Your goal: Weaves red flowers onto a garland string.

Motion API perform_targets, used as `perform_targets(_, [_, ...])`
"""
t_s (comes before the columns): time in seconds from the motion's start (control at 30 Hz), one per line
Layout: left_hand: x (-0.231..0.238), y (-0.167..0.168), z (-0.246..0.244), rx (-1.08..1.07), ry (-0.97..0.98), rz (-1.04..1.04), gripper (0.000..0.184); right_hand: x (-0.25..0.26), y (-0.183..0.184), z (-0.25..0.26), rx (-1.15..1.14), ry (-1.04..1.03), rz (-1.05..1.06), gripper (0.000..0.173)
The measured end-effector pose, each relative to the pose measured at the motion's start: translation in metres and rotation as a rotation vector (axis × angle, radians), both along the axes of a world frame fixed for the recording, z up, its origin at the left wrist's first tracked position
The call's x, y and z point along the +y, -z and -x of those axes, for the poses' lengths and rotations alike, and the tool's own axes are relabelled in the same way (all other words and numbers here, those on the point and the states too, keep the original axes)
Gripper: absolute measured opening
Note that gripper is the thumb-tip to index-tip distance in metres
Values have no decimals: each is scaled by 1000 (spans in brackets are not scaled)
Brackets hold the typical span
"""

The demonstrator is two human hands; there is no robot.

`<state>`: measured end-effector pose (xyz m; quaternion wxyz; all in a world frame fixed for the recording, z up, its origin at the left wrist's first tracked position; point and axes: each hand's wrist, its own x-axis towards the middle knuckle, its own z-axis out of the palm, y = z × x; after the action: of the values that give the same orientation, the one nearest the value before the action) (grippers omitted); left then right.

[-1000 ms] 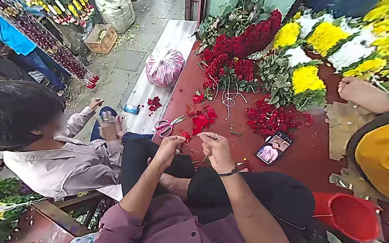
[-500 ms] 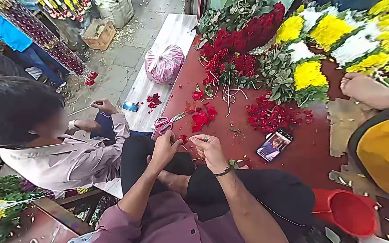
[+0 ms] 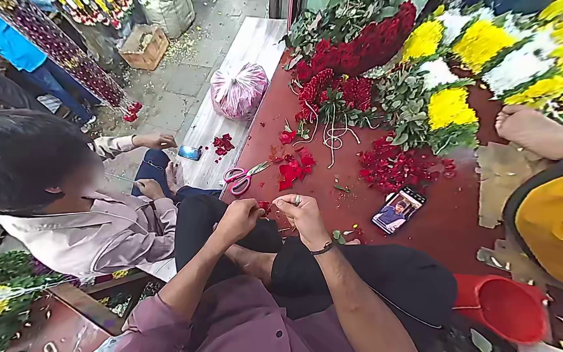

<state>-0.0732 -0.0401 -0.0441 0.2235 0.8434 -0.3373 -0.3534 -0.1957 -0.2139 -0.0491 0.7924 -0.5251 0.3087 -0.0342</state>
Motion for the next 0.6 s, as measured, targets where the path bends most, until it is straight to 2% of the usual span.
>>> perform_targets(0.23, [6,0,-6,320,-67,114,33,-5,0,0,-15,19,-7,11])
perform_targets(0.3, [6,-2,-8,275,-62,83,34,-5,-1,0,-12,20,-10,11])
perform_targets(0.43, [6,-4,-12,48,-17,-33,36,-1,-3,1,-14,-33,16,9])
perform_targets(0.6, [7,-10,-23,59,-118,1,25,0,-3,0,-50,-75,9,10])
